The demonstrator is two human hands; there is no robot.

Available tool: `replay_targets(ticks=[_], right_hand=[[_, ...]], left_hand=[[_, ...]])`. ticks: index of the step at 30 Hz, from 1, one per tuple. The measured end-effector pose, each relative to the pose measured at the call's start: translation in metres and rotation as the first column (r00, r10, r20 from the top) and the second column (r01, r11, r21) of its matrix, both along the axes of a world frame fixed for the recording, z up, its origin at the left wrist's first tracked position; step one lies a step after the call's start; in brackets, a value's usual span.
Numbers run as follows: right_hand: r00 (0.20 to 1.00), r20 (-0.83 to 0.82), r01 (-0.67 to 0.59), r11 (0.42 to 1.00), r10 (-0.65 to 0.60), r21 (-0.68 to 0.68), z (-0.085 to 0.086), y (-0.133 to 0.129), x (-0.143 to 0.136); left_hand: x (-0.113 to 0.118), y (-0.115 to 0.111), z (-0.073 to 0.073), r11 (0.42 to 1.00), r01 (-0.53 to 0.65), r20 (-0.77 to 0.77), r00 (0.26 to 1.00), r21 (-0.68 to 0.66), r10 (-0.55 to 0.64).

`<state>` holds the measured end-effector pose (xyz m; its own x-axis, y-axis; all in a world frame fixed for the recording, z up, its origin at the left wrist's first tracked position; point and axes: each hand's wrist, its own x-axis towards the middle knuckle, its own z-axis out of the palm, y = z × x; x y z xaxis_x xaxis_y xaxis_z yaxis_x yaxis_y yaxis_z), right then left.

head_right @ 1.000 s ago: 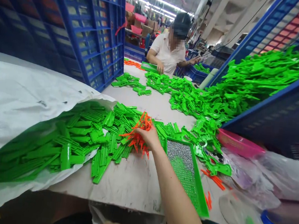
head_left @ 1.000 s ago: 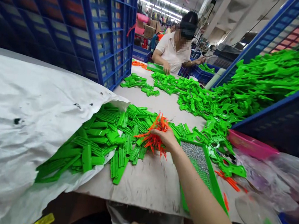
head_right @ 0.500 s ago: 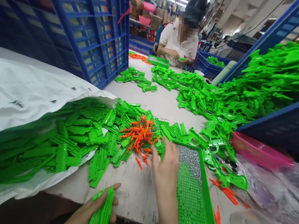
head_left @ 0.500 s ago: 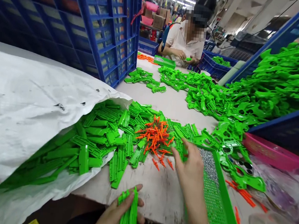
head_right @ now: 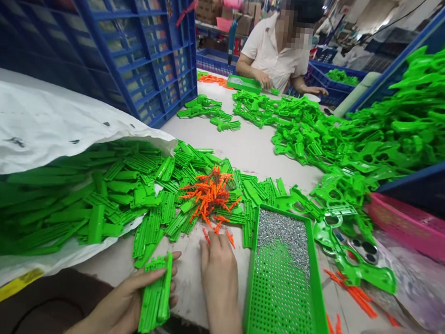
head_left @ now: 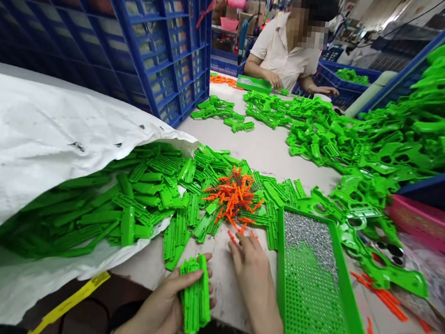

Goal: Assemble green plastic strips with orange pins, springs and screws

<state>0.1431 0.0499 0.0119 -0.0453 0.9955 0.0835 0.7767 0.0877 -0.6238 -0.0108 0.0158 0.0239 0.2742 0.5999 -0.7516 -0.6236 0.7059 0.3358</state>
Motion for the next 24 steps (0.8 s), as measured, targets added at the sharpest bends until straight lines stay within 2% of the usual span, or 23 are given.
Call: replay_targets(ticks=[2, 4, 7, 9, 12, 14, 16, 20, 24], right_hand=[[0.999, 0.051, 0.01, 1.0, -0.011, 0.013, -0.009, 0.006, -0.005], [0.996, 0.079, -0.039, 0.999, 0.037, 0.018, -0.016, 0.002, -0.006], [0.987, 0.099, -0.128, 0.991, 0.124, 0.036, -0.019, -0.019, 0.004], [0.984, 0.108, -0.153, 0.983, 0.142, 0.101, -0.019, -0.034, 0.014], [0.997, 0.077, -0.018, 0.978, 0.003, 0.207, -0.02, -0.044, 0.017], [0.989, 0.075, 0.109, 0.976, -0.124, 0.187, -0.02, -0.042, 0.011], [0.977, 0.113, 0.166, 0.977, -0.182, 0.137, -0.021, -0.036, 0.001], [0.983, 0.138, 0.108, 0.989, -0.122, 0.105, -0.023, -0.032, -0.008], [0.99, 0.114, 0.072, 0.991, -0.085, 0.109, -0.026, -0.039, 0.002]], left_hand=[[-0.003, -0.001, 0.0, 1.0, -0.005, 0.117, 0.993, 0.031, 0.001], [-0.006, -0.002, -0.001, 0.997, 0.003, 0.177, 0.984, 0.071, -0.015], [-0.008, -0.004, -0.002, 0.997, 0.031, 0.153, 0.987, 0.065, -0.041], [-0.009, -0.004, -0.002, 0.997, 0.061, 0.132, 0.989, 0.049, -0.067], [-0.008, -0.003, -0.001, 0.992, 0.113, 0.088, 0.989, 0.061, -0.118], [-0.007, -0.003, -0.001, 0.985, 0.147, 0.024, 0.988, 0.088, -0.149], [-0.006, -0.003, -0.001, 0.981, 0.168, -0.05, 0.985, 0.1, -0.164], [-0.008, -0.005, -0.001, 0.987, 0.141, -0.097, 0.986, 0.072, -0.134], [-0.009, -0.006, -0.003, 0.994, 0.103, -0.07, 0.992, 0.031, -0.101]])
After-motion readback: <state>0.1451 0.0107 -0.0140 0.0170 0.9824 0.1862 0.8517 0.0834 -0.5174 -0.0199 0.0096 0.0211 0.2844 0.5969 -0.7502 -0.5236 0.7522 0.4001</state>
